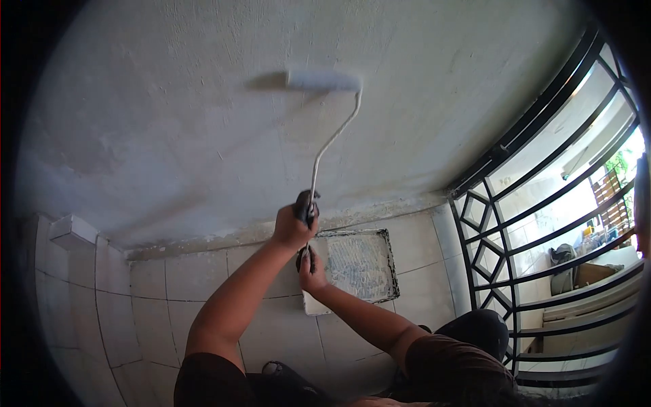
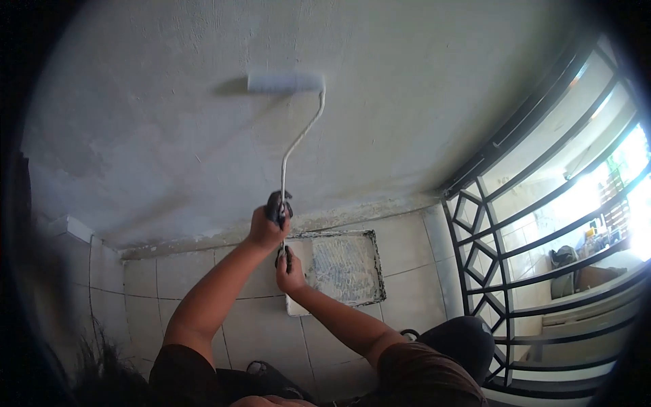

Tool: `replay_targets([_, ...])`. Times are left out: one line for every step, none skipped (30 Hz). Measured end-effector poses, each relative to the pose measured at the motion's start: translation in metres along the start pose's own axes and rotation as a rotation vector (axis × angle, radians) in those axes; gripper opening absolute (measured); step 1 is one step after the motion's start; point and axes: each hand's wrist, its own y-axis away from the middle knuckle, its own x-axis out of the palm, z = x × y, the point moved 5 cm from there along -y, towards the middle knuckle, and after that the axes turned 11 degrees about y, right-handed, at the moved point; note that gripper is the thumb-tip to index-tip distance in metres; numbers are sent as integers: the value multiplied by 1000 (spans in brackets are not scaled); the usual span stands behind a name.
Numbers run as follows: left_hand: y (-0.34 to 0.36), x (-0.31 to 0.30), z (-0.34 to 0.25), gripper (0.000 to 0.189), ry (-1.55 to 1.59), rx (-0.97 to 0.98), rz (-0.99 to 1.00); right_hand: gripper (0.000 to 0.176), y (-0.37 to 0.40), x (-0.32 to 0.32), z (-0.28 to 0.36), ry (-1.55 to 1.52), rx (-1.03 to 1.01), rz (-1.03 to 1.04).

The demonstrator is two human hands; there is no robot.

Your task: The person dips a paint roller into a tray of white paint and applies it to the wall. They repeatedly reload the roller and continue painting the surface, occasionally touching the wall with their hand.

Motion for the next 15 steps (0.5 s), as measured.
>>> replay_targets([17, 3, 8, 28, -34, -10, 6, 25, 11, 4, -8, -3, 28, 20])
replay_targets([35, 6, 16, 28, -67, -22, 12, 24, 25, 9, -16, -6, 59, 40])
replay_targets([47, 8, 21, 28, -99, -35, 18, 23, 36, 13, -22, -7, 90, 61])
replay_targets([54, 9, 23, 28, -103, -38, 10, 21, 43, 16, -25, -34, 107, 26])
replay_targets([61, 10, 25, 28, -106, -44, 1, 19, 50, 22, -29, -60, 126, -6])
replay_targets([64, 11, 23, 28, -108, -50, -8, 18, 54, 22, -27, -83, 146, -38])
replay_targets([67, 13, 22, 28, -99, -69, -6, 18, 56, 19, -27, -87, 159, -36])
replay_targets([66, 14, 22, 28, -91, -81, -3, 18, 55, 18, -26, -93, 166, -38])
replay_targets([62, 14, 20, 27, -84, -87, 3, 17, 52, 17, -22, -102, 171, -45])
replay_targets([57, 13, 16, 27, -82, -77, -5, 17, 49, 16, -17, -125, 154, -33])
replay_targets([53, 12, 13, 26, -79, -68, -14, 17, 47, 14, -12, -146, 136, -20])
replay_targets([47, 10, 8, 25, -74, -60, -23, 17, 43, 13, -7, -166, 120, -8])
replay_targets([41, 8, 5, 25, -56, -68, -14, 17, 39, 11, -2, -166, 99, -7])
replay_targets([34, 6, 3, 25, -37, -78, -7, 18, 34, 10, 1, -165, 80, -5])
replay_targets([26, 4, -1, 24, -17, -90, 1, 18, 28, 7, 6, -163, 63, -2])
